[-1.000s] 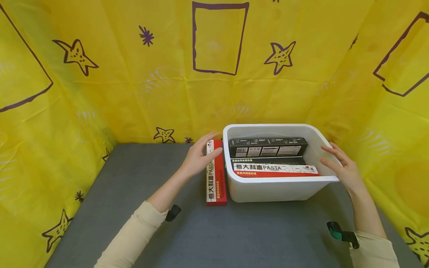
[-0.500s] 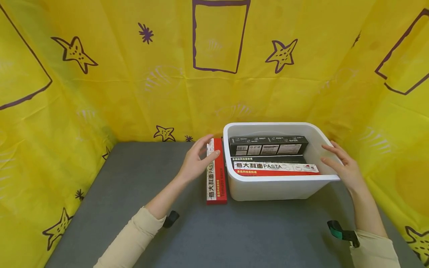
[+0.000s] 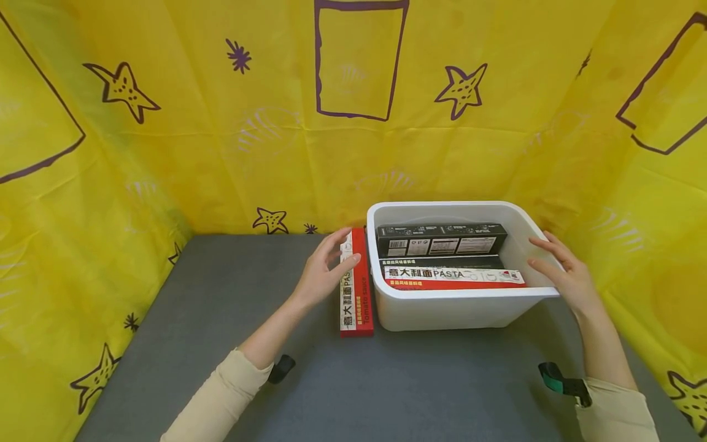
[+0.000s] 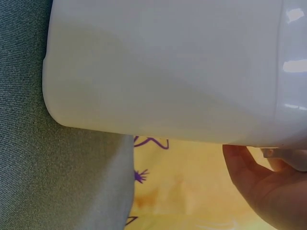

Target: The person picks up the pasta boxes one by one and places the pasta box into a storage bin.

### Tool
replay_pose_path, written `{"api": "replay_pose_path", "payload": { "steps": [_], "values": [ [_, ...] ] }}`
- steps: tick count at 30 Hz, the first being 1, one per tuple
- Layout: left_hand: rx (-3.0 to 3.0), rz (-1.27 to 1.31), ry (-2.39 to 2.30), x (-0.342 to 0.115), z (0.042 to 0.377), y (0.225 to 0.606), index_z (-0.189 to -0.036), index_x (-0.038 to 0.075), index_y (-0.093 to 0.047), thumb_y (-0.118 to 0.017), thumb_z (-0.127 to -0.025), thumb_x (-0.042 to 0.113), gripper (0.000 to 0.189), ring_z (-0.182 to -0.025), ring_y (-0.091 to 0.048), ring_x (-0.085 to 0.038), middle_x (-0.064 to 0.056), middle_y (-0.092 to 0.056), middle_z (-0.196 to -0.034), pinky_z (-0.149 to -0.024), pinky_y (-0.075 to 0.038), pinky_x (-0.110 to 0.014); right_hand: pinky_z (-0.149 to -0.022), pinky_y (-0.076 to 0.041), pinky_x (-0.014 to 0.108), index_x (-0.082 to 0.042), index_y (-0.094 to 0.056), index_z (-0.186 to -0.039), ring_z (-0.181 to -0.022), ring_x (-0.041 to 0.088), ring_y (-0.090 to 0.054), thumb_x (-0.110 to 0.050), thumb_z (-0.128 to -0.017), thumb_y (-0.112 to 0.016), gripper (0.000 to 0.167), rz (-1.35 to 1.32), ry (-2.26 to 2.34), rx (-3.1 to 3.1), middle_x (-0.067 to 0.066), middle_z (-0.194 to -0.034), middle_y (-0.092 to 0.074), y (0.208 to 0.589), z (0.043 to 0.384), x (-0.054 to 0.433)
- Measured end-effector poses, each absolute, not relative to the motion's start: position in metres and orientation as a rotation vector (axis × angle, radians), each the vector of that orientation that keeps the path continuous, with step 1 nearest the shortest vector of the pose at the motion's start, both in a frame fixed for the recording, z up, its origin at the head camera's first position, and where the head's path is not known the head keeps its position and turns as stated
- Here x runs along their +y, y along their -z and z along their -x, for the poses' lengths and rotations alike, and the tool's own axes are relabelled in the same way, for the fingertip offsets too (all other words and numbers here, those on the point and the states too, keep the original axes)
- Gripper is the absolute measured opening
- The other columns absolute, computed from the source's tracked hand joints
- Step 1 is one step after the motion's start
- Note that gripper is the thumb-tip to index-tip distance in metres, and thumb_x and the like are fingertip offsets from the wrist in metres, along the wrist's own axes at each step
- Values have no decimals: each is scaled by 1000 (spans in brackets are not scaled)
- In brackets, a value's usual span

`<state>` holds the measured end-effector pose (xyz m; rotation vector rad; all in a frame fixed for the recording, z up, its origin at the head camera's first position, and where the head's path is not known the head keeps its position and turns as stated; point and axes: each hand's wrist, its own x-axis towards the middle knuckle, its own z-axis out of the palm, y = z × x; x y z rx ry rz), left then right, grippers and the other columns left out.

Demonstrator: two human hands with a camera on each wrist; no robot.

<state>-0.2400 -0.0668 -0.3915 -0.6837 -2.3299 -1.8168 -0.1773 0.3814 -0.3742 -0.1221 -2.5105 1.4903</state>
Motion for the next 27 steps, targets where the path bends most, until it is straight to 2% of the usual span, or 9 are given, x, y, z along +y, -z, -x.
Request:
{"api": "replay_pose_path", "payload": {
  "steps": [4, 7, 13, 17, 20, 22, 27],
  "values": [
    [-2320, 687, 1845, -67, 239, 395, -146, 10, -43, -70, -91, 14, 61, -133, -41, -30, -12, -41, -148, -106, -38, -50, -115, -8, 37, -23, -48, -146, -148, 21, -12, -24, -97, -59, 50, 98, -1486, -2504, -8, -160, -21, 376, 177, 383],
    [-2305, 704, 1844, -68, 238, 396, -146, 9, -44, -70, -90, 13, 61, -133, -41, -31, -14, -41, -149, -106, -37, -49, -113, -10, 32, -22, -48, -146, -148, 18, -12, -22, -97, -59, 49, 91, -1487, -2500, -8, -160, -21, 377, 178, 384],
    [-2301, 780, 1702, -62, 242, 386, -144, 11, -47, -68, -91, 18, 57, -133, -41, -23, -5, -43, -148, -107, -37, -46, -114, -8, 35, -23, -48, -146, -148, 19, -12, -24, -97, -59, 49, 96, -1490, -2498, -8, -160, -21, 377, 178, 384],
    [-2323, 957, 1511, -49, 252, 363, -141, 11, -51, -68, -91, 24, 54, -135, -39, -16, -3, -46, -146, -108, -34, -47, -114, -8, 38, -24, -48, -146, -148, 20, -12, -25, -97, -59, 50, 105, -1484, -2501, -10, -160, -21, 375, 176, 385],
    [-2379, 1170, 1341, -36, 263, 345, -137, 8, -55, -67, -92, 23, 50, -132, -44, -16, -6, -52, -141, -107, -35, -44, -115, -8, 39, -24, -48, -146, -148, 20, -12, -26, -97, -59, 50, 112, -1475, -2509, -11, -160, -22, 374, 176, 385],
    [-2430, 1311, 1219, -28, 272, 337, -135, 7, -57, -67, -93, 22, 46, -124, -51, -19, -7, -57, -135, -101, -41, -39, -114, -9, 39, -23, -48, -146, -148, 20, -12, -26, -97, -60, 50, 110, -1474, -2512, -10, -160, -22, 374, 176, 384],
    [-2559, 1459, 1032, -15, 288, 326, -132, 7, -59, -64, -95, 20, 40, -110, -58, -26, -7, -61, -128, -91, -47, -38, -114, -10, 36, -21, -49, -145, -148, 21, -13, -25, -97, -60, 50, 89, -1471, -2504, -6, -160, -23, 374, 176, 381]
  ]
}}
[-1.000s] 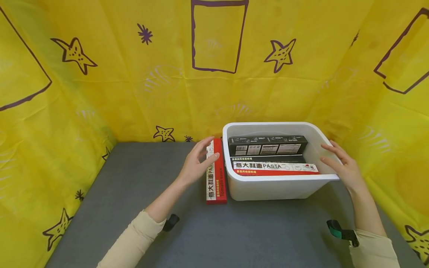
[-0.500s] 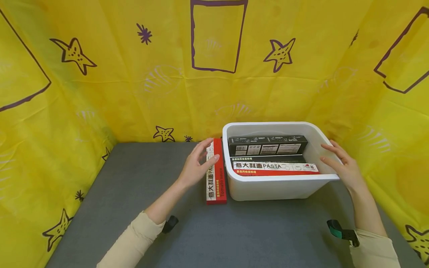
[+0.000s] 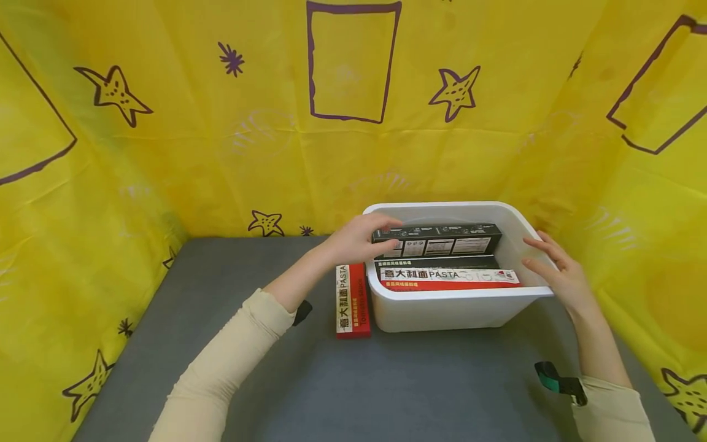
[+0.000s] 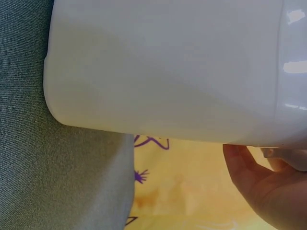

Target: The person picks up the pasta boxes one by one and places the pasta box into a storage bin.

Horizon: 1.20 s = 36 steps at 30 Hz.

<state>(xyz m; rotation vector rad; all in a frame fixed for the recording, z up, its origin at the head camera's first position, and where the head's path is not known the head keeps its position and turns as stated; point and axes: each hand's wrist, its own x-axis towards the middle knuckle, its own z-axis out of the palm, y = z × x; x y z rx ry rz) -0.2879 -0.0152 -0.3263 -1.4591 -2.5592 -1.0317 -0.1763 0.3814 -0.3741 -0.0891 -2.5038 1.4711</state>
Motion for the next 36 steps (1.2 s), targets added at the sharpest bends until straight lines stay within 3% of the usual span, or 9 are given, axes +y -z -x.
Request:
{"api": "replay_pose_path", "payload": {
  "steps": [9, 19, 22, 26, 36],
  "values": [
    [-2588, 1446, 993, -14, 293, 325, -131, 6, -60, -62, -96, 21, 39, -113, -58, -25, -8, -61, -128, -93, -47, -38, -116, -5, 48, -20, -50, -145, -148, 24, -12, -23, -97, -61, 50, 77, -1479, -2491, -3, -161, -21, 375, 178, 382],
    [-2831, 1427, 439, 2, 303, 327, -130, 16, -63, -52, -100, 40, 40, -122, -53, -16, 1, -60, -130, -97, -45, -38, -115, -9, 38, -19, -51, -144, -147, 22, -15, -24, -96, -61, 49, 71, -1453, -2494, -5, -159, -25, 375, 177, 381],
    [-2842, 1431, 293, 9, 308, 331, -127, 16, -66, -51, -100, 41, 40, -121, -54, -15, 1, -63, -126, -108, -35, -38, -115, -9, 37, -18, -51, -144, -147, 22, -15, -23, -96, -61, 49, 58, -1459, -2486, -5, -159, -25, 377, 178, 380],
    [-2937, 1369, 104, 18, 308, 332, -131, 15, -63, -47, -99, 48, 49, -127, -51, -16, 1, -62, -130, -118, -12, -41, -116, -8, 37, -18, -51, -143, -147, 20, -15, -23, -96, -61, 49, 48, -1466, -2477, -5, -159, -25, 378, 179, 380],
    [-3011, 1418, -174, 21, 300, 325, -141, 19, -53, -33, -101, 56, 58, -132, -46, -15, 4, -55, -139, -118, -1, -43, -115, -9, 37, -20, -51, -144, -147, 21, -14, -23, -96, -61, 49, 61, -1475, -2479, -5, -160, -24, 379, 178, 383]
  ]
}}
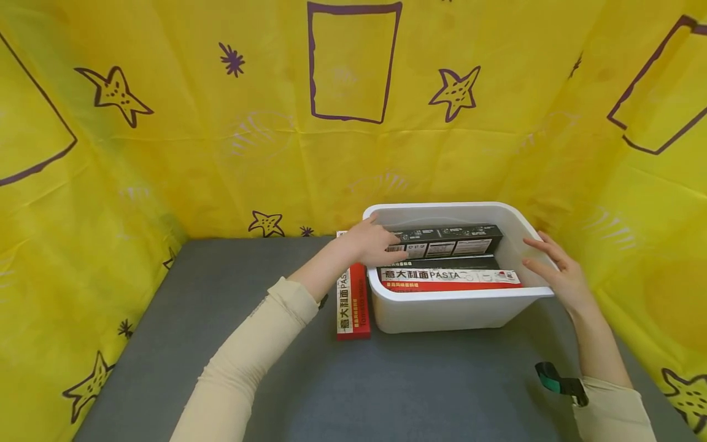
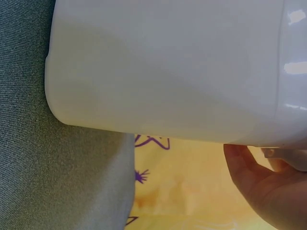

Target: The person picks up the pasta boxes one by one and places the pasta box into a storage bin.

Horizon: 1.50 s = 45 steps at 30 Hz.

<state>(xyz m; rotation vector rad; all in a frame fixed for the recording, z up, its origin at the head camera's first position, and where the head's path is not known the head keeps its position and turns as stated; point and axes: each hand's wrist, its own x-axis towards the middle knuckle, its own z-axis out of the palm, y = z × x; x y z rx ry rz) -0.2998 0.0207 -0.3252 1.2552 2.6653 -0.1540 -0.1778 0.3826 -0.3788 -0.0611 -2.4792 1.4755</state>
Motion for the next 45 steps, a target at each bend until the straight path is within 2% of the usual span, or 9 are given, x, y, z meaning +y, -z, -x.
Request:
{"api": "replay_pose_path", "payload": {
  "steps": [12, 16, 28, 32, 35, 37, 40, 42, 45],
  "values": [
    [2573, -1355, 261, 17, 287, 326, -144, 25, -49, -21, -101, 59, 62, -134, -43, -14, 1, -45, -148, -119, -3, -38, -115, -7, 44, -22, -50, -145, -147, 26, -14, -24, -97, -59, 48, 78, -1477, -2492, -6, -160, -22, 378, 176, 382],
    [2565, -1363, 210, 16, 284, 326, -143, 28, -50, -17, -102, 59, 61, -135, -43, -14, 2, -44, -149, -119, -4, -39, -115, -6, 41, -22, -50, -144, -147, 24, -14, -23, -97, -59, 48, 75, -1472, -2485, -5, -160, -22, 379, 177, 382],
    [2595, -1446, 167, 18, 271, 327, -133, 16, -63, -23, -102, 58, 65, -125, -54, -14, 1, -61, -132, -118, -12, -37, -114, -9, 36, -23, -51, -144, -147, 23, -15, -24, -97, -59, 48, 88, -1445, -2490, 1, -160, -23, 378, 176, 383],
    [2594, -1453, 186, 21, 261, 327, -109, 20, -76, -23, -102, 59, 66, -100, -67, -12, 3, -74, -99, -118, -12, -34, -115, -9, 39, -22, -50, -145, -147, 25, -14, -26, -97, -59, 48, 95, -1435, -2512, 2, -161, -21, 378, 176, 383],
    [2583, -1451, 159, 23, 255, 328, -93, 24, -77, -21, -100, 61, 67, -80, -69, -9, 9, -66, -66, -118, -12, -32, -115, -9, 41, -22, -50, -145, -147, 28, -13, -26, -98, -58, 48, 105, -1438, -2515, 3, -161, -20, 378, 176, 383],
    [2583, -1441, 105, 23, 252, 329, -95, 25, -76, -21, -100, 62, 66, -80, -68, -9, 12, -61, -60, -117, -13, -32, -114, -11, 37, -21, -50, -144, -147, 27, -14, -26, -98, -59, 48, 102, -1436, -2512, 4, -161, -21, 378, 176, 382],
    [2613, -1432, -36, 19, 252, 329, -111, 25, -74, -22, -101, 60, 63, -101, -66, -10, 15, -67, -70, -117, -15, -30, -110, -14, 29, -21, -51, -144, -147, 24, -16, -26, -98, -58, 47, 92, -1436, -2504, 4, -160, -22, 378, 177, 382],
    [2625, -1453, -174, 15, 254, 326, -123, 25, -69, -24, -102, 57, 59, -113, -61, -11, 14, -72, -91, -117, -14, -31, -108, -16, 26, -21, -51, -144, -147, 22, -17, -26, -98, -58, 47, 83, -1439, -2499, 4, -160, -23, 379, 177, 382],
    [2637, -1506, -397, 6, 256, 321, -135, 23, -61, -27, -104, 51, 53, -128, -49, -9, 12, -64, -125, -118, -11, -32, -108, -16, 27, -21, -51, -144, -147, 21, -17, -26, -98, -57, 47, 77, -1452, -2490, 5, -160, -23, 379, 178, 382]
  ]
}}
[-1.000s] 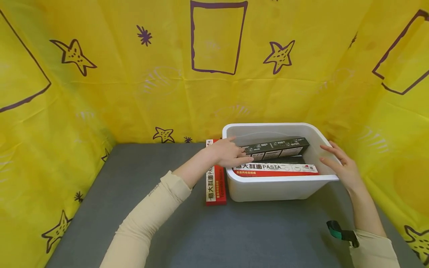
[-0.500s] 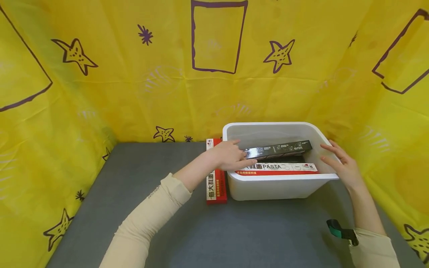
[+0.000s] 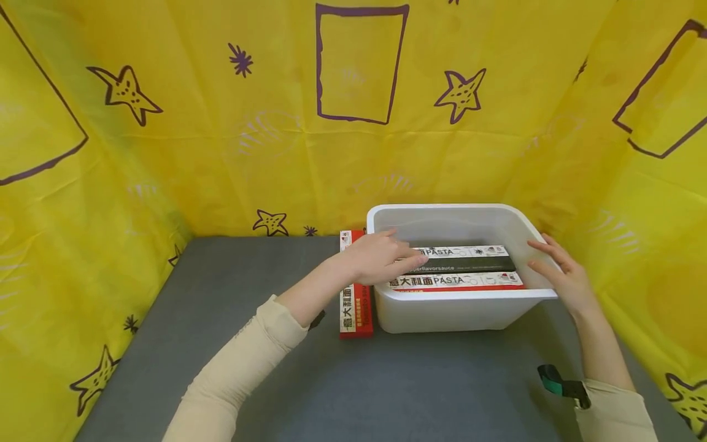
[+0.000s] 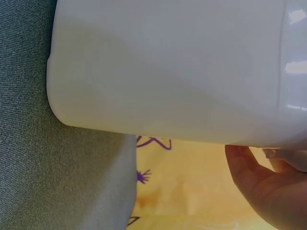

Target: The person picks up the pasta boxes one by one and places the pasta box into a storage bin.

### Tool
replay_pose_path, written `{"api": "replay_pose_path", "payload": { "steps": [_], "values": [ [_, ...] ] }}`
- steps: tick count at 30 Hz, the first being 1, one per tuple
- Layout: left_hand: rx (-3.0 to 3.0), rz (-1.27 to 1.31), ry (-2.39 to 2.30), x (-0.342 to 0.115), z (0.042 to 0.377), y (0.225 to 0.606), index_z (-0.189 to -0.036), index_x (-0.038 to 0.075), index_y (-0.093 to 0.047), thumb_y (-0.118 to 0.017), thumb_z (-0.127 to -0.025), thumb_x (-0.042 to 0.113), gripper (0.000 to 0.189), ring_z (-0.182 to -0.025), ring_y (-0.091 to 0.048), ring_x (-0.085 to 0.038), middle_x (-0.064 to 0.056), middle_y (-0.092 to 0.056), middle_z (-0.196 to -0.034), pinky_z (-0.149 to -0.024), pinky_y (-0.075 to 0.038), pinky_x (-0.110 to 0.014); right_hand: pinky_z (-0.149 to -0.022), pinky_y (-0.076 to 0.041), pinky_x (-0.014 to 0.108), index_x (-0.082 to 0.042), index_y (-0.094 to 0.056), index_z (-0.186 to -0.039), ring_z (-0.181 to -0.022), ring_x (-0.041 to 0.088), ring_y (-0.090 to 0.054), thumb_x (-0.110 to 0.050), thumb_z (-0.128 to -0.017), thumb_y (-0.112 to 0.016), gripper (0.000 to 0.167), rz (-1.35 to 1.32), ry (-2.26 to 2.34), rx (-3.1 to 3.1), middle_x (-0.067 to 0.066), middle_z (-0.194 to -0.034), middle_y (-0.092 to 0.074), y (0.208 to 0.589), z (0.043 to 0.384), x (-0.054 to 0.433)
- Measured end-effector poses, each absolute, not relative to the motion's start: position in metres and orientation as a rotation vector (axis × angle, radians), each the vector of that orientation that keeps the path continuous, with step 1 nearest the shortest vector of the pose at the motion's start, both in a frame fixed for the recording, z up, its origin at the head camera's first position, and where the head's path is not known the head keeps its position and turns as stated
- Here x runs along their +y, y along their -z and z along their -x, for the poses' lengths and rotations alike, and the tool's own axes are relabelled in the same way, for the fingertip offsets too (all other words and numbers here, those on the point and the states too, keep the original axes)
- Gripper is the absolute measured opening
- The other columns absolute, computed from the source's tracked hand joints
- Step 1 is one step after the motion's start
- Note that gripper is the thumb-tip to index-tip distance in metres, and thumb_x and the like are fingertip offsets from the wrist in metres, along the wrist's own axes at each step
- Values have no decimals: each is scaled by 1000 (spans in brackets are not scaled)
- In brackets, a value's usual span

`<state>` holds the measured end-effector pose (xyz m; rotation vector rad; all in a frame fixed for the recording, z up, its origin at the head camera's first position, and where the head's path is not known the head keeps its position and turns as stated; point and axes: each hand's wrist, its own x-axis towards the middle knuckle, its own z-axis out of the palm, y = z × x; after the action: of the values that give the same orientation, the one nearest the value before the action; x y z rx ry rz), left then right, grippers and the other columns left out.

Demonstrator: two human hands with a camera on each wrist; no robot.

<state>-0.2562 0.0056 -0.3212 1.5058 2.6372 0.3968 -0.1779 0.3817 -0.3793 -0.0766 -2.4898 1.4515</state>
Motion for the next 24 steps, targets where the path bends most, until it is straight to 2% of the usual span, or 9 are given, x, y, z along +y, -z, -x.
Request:
{"api": "replay_pose_path", "payload": {
  "steps": [2, 5, 9, 11, 13, 19, 24],
  "values": [
    [2649, -1521, -565, -1, 255, 320, -139, 19, -56, -29, -105, 47, 52, -135, -42, -10, 8, -56, -138, -118, -10, -31, -110, -14, 29, -21, -51, -144, -147, 22, -16, -26, -98, -57, 47, 83, -1458, -2489, 5, -160, -22, 379, 177, 382],
    [2659, -1467, -908, -14, 251, 324, -144, 19, -50, -34, -105, 43, 49, -139, -34, -9, 7, -46, -148, -116, -19, -34, -112, -12, 32, -21, -50, -144, -147, 23, -15, -27, -98, -57, 47, 98, -1467, -2492, 4, -161, -22, 378, 178, 382],
    [2641, -1363, -1405, -31, 244, 341, -148, 19, -44, -46, -102, 34, 49, -141, -29, -10, 5, -37, -154, -112, -28, -46, -111, -14, 30, -20, -51, -144, -147, 21, -16, -26, -98, -58, 47, 102, -1470, -2485, 3, -160, -23, 378, 178, 382],
    [2650, -1295, -1582, -41, 241, 351, -150, 18, -41, -52, -99, 29, 54, -142, -28, -13, 4, -34, -156, -112, -26, -52, -110, -14, 29, -21, -51, -144, -147, 20, -16, -25, -98, -58, 47, 93, -1473, -2479, 2, -160, -23, 378, 178, 382],
    [2639, -1214, -1727, -51, 237, 361, -151, 16, -37, -58, -95, 24, 61, -142, -29, -14, 2, -32, -156, -112, -26, -52, -109, -15, 28, -22, -51, -144, -147, 19, -17, -24, -98, -58, 46, 85, -1474, -2475, 2, -160, -24, 378, 178, 382],
    [2563, -1051, -1890, -73, 227, 392, -154, 11, -28, -69, -87, 12, 78, -139, -36, -22, -4, -29, -157, -112, -31, -42, -108, -16, 26, -22, -52, -143, -146, 16, -19, -23, -98, -57, 45, 80, -1468, -2465, 3, -160, -25, 377, 178, 383],
    [2583, -908, -1790, -79, 218, 416, -154, 13, -25, -77, -81, 18, 90, -139, -34, -26, -6, -28, -156, -111, -32, -45, -107, -17, 26, -22, -52, -143, -146, 16, -18, -24, -98, -57, 46, 91, -1473, -2476, -1, -160, -25, 378, 177, 382]
  ]
}}
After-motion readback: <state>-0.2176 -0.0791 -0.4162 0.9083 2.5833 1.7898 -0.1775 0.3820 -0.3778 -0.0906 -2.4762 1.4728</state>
